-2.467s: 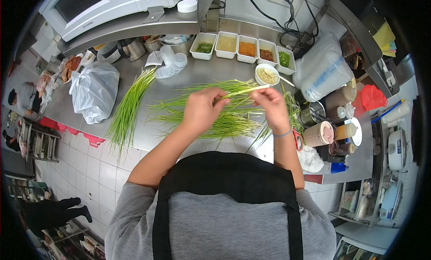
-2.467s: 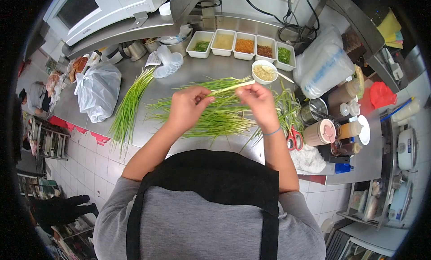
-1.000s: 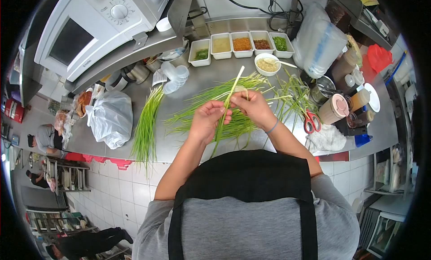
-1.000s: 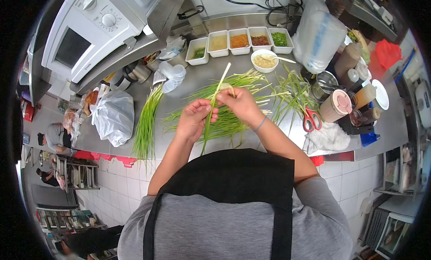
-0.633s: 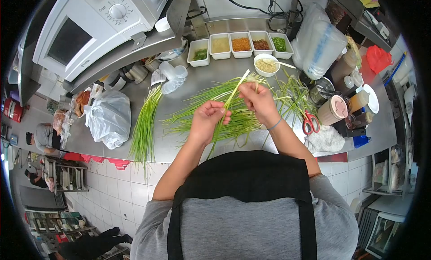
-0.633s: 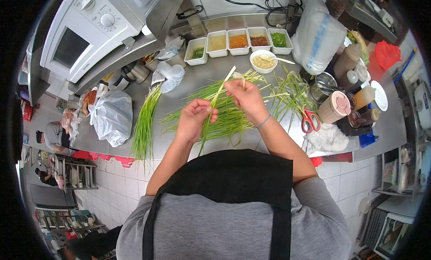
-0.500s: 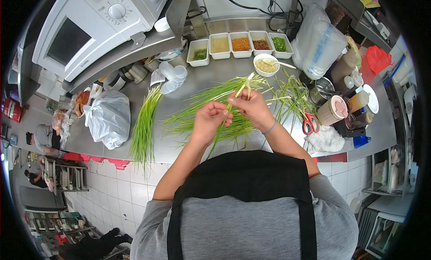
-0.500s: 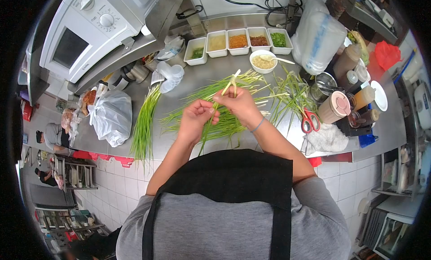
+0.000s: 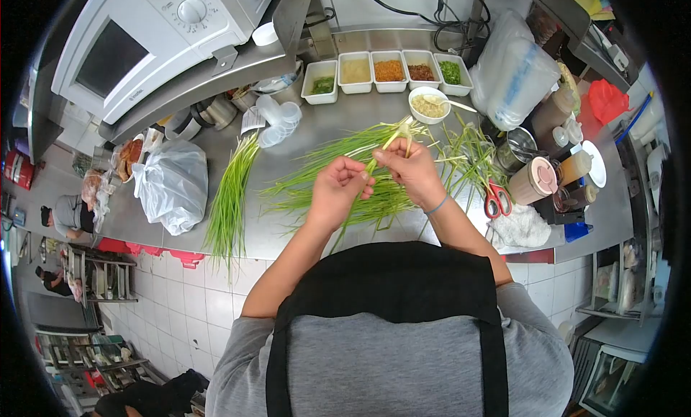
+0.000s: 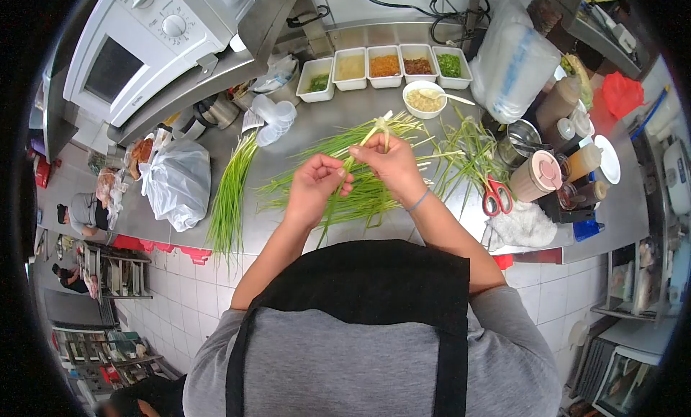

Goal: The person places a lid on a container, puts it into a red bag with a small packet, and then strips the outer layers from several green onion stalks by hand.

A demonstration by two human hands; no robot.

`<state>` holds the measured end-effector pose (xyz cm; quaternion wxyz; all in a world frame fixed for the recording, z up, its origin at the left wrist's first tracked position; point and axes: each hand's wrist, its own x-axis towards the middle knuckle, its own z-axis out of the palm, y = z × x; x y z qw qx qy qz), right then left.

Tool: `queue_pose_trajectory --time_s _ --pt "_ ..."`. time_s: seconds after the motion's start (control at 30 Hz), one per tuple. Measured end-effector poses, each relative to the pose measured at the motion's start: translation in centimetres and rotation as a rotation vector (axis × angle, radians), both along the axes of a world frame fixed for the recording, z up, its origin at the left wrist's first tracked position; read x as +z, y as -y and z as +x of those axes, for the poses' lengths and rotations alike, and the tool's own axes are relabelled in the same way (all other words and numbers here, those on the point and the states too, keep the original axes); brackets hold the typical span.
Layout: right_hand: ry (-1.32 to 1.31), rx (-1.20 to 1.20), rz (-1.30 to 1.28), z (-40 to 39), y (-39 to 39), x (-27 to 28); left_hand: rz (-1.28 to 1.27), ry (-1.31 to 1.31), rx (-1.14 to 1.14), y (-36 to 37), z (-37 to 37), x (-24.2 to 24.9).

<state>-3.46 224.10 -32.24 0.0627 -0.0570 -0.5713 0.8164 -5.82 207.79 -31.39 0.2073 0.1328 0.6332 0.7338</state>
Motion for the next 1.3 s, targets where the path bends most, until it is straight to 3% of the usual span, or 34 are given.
queue_pose_trajectory --time_s 0.2,0.3,0.4,0.5,0.57,0.63,0.73,0.8,0.87,0.97,1.07,1.17,1.3 --pt "0.011 0.084 -0.056 0.2 -0.1 0.8 -0.063 -0.027 0.016 0.2 -0.1 0.1" --pt "0.022 0.091 0.029 0.4 0.0 0.4 -0.065 -0.034 0.022 0.2 -0.1 0.0" --pt "-0.146 -0.019 0.270 -0.3 0.5 -1.4 -0.090 -0.086 0.002 0.1 0.0 0.2" --pt "-0.161 -0.380 0.367 -1.4 -2.1 -1.7 -0.101 -0.110 -0.021 0.3 0.0 0.2" --pt "-0.348 -0.732 0.671 -2.0 -6.9 -0.1 -0.094 -0.090 -0.034 0.8 -0.2 0.1" --pt "-0.185 -0.801 0.704 -0.3 -9.5 3.8 0.043 0.062 -0.066 1.2 -0.6 -0.3" --pt "-0.061 -0.680 0.946 1.0 -11.5 5.2 0.202 0.231 -0.109 1.6 -0.8 -0.7" --pt "0.031 -0.515 1.253 1.5 -11.5 4.2 0.255 0.238 -0.114 1.5 -0.9 -0.7" --pt "0.119 -0.388 1.570 1.0 -13.1 -0.6 0.265 0.173 -0.096 1.5 -0.7 -0.7" --pt "0.546 -0.041 1.685 1.1 -14.4 -4.9 0.253 0.094 -0.076 1.7 -1.1 -0.4" --pt "0.451 -0.270 1.816 2.6 -13.4 -5.9 0.222 0.070 -0.012 1.9 -1.1 0.5" --pt "0.105 -0.616 1.851 2.9 -11.3 -3.3 0.135 -0.044 0.009 1.7 -1.2 0.6" --pt "-0.076 -0.185 0.941 1.3 -7.4 -1.3 0.074 -0.085 0.033 0.7 -0.9 0.5"
